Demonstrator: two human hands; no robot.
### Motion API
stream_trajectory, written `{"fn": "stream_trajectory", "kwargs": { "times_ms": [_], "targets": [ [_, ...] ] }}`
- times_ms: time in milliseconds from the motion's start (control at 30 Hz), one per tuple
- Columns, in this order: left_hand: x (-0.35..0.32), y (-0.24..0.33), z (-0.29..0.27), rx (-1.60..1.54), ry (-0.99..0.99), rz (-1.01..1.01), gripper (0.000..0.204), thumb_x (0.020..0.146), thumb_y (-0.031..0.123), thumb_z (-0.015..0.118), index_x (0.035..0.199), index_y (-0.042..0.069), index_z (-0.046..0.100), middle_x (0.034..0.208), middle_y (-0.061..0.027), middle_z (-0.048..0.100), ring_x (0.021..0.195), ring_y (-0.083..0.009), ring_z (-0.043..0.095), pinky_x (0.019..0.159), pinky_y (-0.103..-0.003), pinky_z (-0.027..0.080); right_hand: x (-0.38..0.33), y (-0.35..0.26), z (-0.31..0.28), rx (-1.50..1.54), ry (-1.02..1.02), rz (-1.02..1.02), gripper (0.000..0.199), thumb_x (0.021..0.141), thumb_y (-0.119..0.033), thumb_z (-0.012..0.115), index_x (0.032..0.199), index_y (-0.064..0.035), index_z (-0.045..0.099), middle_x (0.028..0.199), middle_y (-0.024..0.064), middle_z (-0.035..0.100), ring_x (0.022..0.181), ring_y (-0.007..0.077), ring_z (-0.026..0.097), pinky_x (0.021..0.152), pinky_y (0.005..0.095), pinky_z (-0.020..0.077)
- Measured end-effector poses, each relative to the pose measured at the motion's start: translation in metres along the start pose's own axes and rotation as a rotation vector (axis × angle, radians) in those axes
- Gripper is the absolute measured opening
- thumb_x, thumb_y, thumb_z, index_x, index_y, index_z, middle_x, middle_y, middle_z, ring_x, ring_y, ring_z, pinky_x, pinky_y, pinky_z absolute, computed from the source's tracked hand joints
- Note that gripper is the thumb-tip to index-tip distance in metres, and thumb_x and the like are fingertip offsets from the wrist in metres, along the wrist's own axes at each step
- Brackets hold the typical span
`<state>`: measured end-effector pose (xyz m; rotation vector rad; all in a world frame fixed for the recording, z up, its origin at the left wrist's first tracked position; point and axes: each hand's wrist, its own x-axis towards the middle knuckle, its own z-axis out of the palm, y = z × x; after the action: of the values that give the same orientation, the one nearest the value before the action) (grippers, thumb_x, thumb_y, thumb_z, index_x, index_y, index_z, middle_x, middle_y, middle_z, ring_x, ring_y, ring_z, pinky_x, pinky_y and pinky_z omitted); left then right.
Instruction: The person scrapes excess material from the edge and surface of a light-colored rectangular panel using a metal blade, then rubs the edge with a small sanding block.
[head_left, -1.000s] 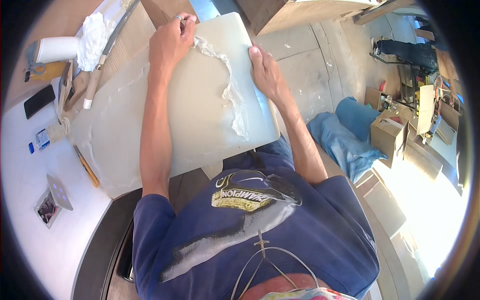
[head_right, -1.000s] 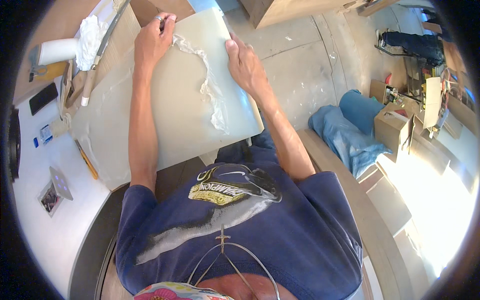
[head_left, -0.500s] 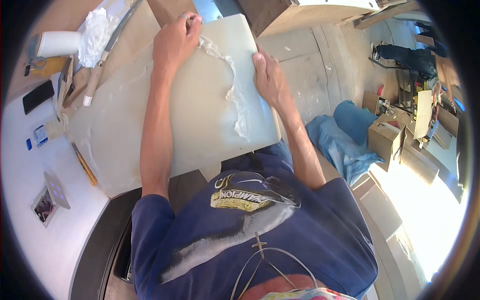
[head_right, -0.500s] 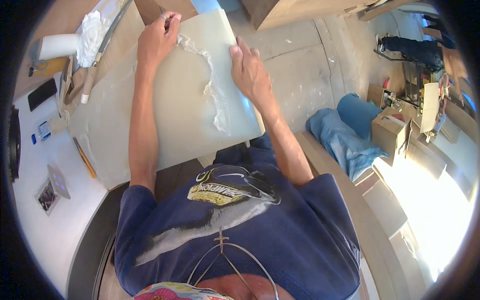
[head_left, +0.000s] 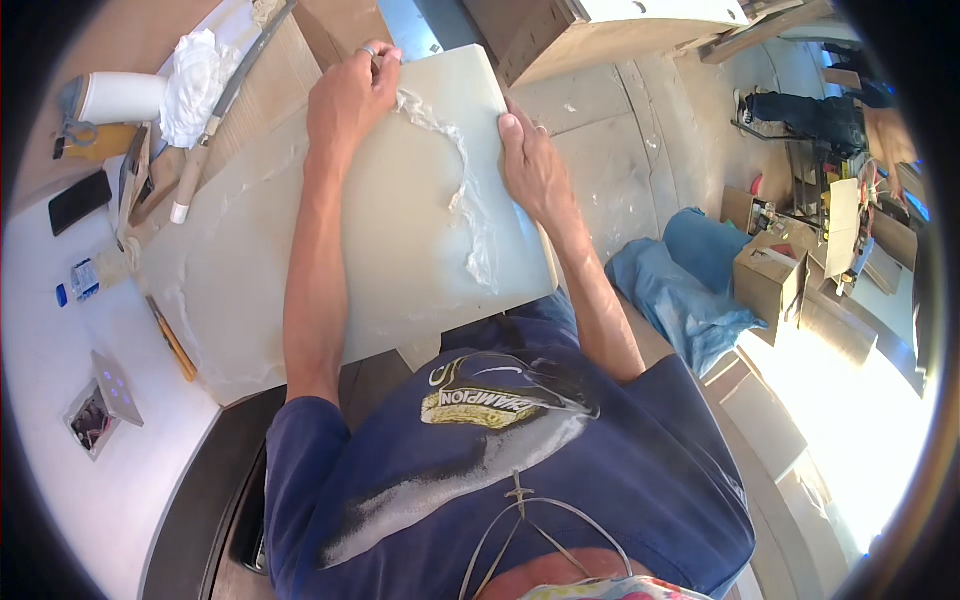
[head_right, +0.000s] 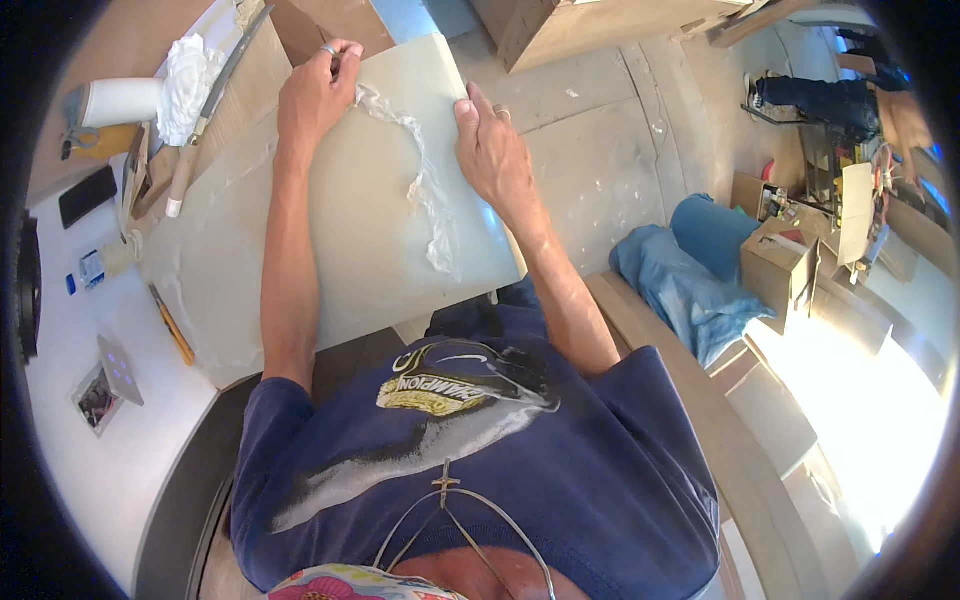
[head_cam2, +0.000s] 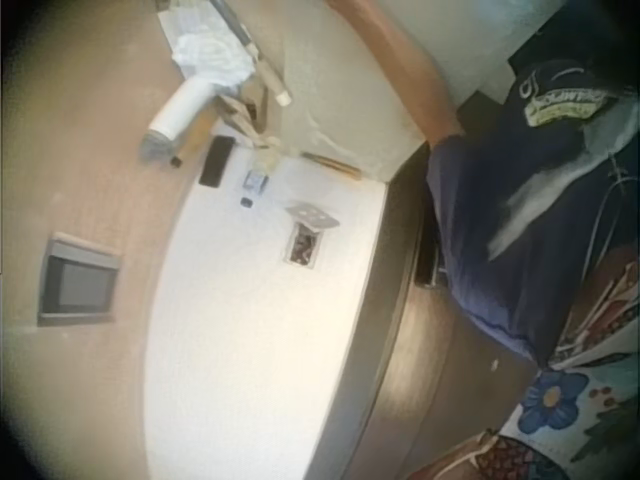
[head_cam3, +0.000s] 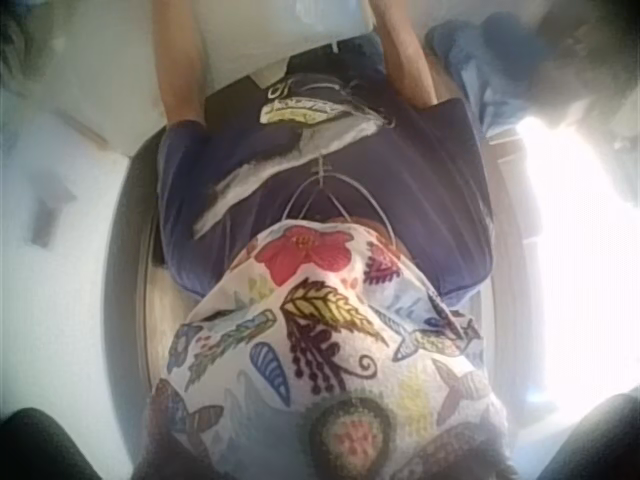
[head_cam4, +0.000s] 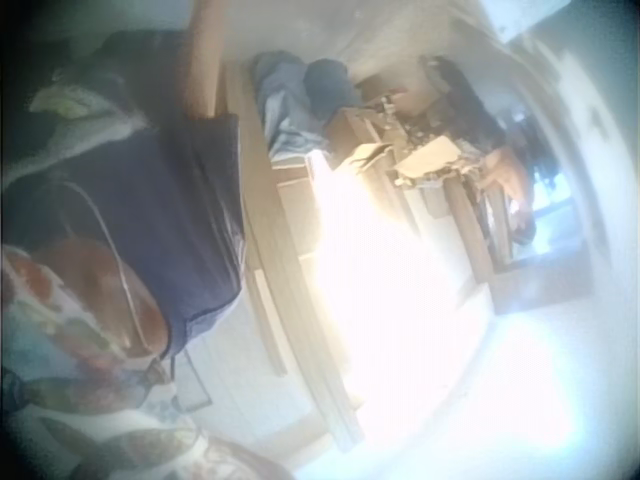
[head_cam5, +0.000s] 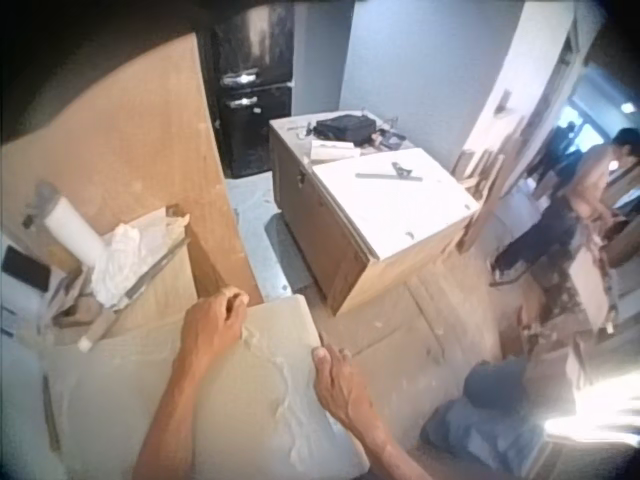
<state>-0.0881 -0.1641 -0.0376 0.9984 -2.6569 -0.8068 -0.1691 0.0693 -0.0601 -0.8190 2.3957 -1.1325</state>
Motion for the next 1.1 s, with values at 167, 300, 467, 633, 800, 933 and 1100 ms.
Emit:
{"fn": "stream_trajectory", "kwargs": {
  "times_ms": [167,300,467,633,800,933,1100],
  "targets": [
    [0.001,0.002,-0.001,-0.043,0.018,0.024,0.036,0.103,0.042,0.054,0.112,0.013,0.073,0.074,-0.0095,0.072,0.072,-0.0301,0.071,0.069,-0.041,0.053,0.029,-0.010,0.001,0.016,-0.005,-0.050,0.062,0.110,-0.044,0.035,0.143,0.0057,0.053,0.116,0.0391,0.065,0.117,0.0514,0.060,0.103,0.0525,0.0486],
    [0.001,-0.001,0.000,-0.013,0.024,0.007,0.035,0.101,0.040,0.054,0.111,0.012,0.074,0.076,-0.0102,0.073,0.073,-0.0354,0.070,0.069,-0.044,0.054,0.012,0.001,0.008,0.013,0.015,-0.015,0.064,0.110,-0.045,0.034,0.142,0.0067,0.053,0.117,0.0341,0.067,0.121,0.0517,0.058,0.105,0.0536,0.0463],
    [0.002,-0.003,0.002,-0.043,0.038,0.029,0.036,0.102,0.041,0.053,0.110,0.013,0.073,0.069,-0.0098,0.070,0.069,-0.0349,0.069,0.069,-0.044,0.054,0.033,-0.007,0.004,0.057,-0.017,-0.023,0.065,0.110,-0.045,0.034,0.141,0.0074,0.054,0.117,0.0343,0.067,0.121,0.0518,0.058,0.106,0.0541,0.0453],
    [0.004,-0.005,0.002,-0.005,0.034,0.011,0.037,0.103,0.043,0.054,0.112,0.012,0.073,0.077,-0.0095,0.073,0.073,-0.0298,0.071,0.072,-0.041,0.053,0.033,0.008,0.019,0.056,0.016,-0.011,0.063,0.109,-0.043,0.034,0.139,0.0083,0.055,0.121,0.0345,0.066,0.121,0.0522,0.057,0.104,0.0545,0.0457],
    [0.009,0.004,-0.003,-0.055,-0.005,0.024,0.037,0.102,0.042,0.054,0.112,0.012,0.073,0.073,-0.0089,0.071,0.071,-0.0287,0.070,0.071,-0.040,0.053,0.105,-0.003,0.001,0.319,0.093,0.024,0.068,0.110,-0.051,0.035,0.144,0.0034,0.055,0.147,0.0217,0.058,0.138,0.0342,0.053,0.112,0.0419,0.0408],
    [0.000,-0.005,0.000,-0.037,0.001,-0.019,0.037,0.102,0.041,0.054,0.112,0.011,0.073,0.072,-0.0080,0.071,0.070,-0.0282,0.069,0.071,-0.039,0.053,0.058,0.020,-0.037,0.437,0.079,0.095,0.071,0.109,-0.057,0.034,0.148,-0.0009,0.054,0.150,0.0189,0.056,0.140,0.0280,0.050,0.113,0.0378,0.0390],
    [0.003,-0.007,0.002,-0.049,0.009,0.005,0.038,0.102,0.043,0.054,0.113,0.011,0.072,0.076,-0.0089,0.072,0.074,-0.0295,0.071,0.073,-0.040,0.053,-0.052,0.021,-0.046,0.314,-0.092,0.206,0.070,0.109,-0.058,0.031,0.151,-0.0060,0.052,0.144,0.0209,0.059,0.141,0.0276,0.048,0.118,0.0388,0.0331]
  ]
}}
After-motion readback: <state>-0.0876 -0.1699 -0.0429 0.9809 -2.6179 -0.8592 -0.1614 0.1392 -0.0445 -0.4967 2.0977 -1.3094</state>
